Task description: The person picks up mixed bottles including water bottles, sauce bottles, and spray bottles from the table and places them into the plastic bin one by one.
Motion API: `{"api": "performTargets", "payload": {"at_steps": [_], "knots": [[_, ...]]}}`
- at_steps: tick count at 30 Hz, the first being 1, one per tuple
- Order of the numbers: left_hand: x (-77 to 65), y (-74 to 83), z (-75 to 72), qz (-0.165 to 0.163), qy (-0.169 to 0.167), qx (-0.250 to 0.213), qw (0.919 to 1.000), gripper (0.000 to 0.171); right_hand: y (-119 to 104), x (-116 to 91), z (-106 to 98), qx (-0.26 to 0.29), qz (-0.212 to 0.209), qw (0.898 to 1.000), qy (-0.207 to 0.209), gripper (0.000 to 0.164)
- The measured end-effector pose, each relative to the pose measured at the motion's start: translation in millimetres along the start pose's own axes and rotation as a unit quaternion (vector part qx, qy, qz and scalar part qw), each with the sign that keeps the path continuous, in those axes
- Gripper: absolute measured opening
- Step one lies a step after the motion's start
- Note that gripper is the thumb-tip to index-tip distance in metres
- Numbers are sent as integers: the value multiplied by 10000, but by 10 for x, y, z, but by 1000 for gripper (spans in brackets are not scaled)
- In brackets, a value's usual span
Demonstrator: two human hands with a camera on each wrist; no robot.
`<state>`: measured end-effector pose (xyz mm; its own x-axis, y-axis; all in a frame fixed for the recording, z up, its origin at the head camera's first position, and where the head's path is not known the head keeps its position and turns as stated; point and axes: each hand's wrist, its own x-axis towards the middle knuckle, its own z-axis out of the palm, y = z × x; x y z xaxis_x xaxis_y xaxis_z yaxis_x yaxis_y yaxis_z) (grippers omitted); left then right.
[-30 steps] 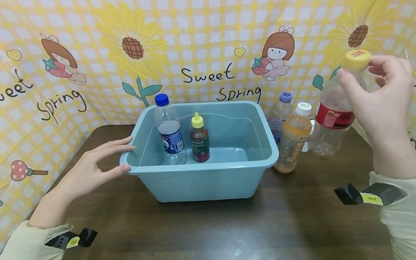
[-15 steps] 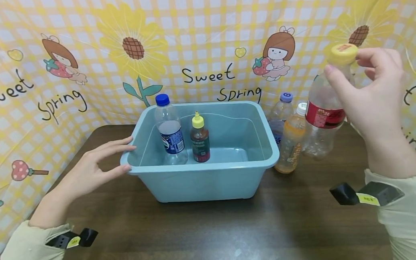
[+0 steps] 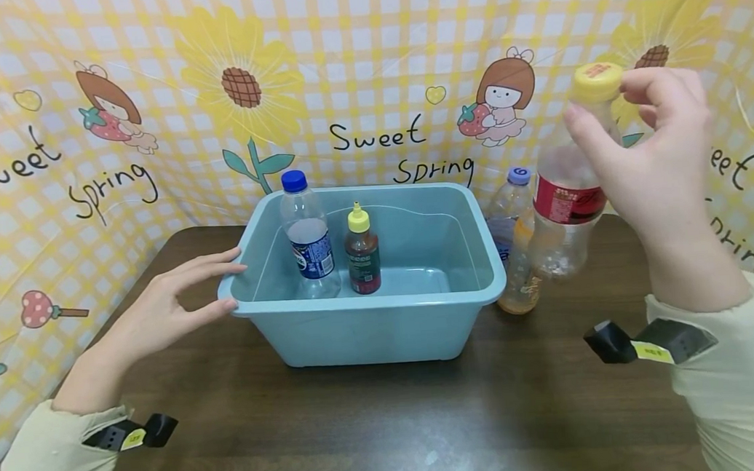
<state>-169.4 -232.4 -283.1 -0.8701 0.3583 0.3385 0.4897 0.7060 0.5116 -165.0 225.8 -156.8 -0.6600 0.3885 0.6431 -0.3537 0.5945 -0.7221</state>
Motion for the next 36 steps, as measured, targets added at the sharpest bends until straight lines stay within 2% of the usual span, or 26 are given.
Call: {"api": "performTargets", "payload": {"at_steps": [9, 25, 31, 36], "knots": [[0, -3, 5, -2, 11, -1, 10000, 42, -67, 16, 113, 598, -571, 9965, -87, 26], [-1, 24, -10, 19, -83, -21, 10000, 41, -262, 18, 252, 1064, -977, 9889, -349, 22], [-2, 23, -11, 22, -92, -26, 10000, 41, -319, -2, 289, 1345, -1300, 9814, -439, 24], [-1, 9, -11, 23, -63, 1, 10000, 41, -349, 3, 329, 1628, -1824, 9684, -493, 25]]}}
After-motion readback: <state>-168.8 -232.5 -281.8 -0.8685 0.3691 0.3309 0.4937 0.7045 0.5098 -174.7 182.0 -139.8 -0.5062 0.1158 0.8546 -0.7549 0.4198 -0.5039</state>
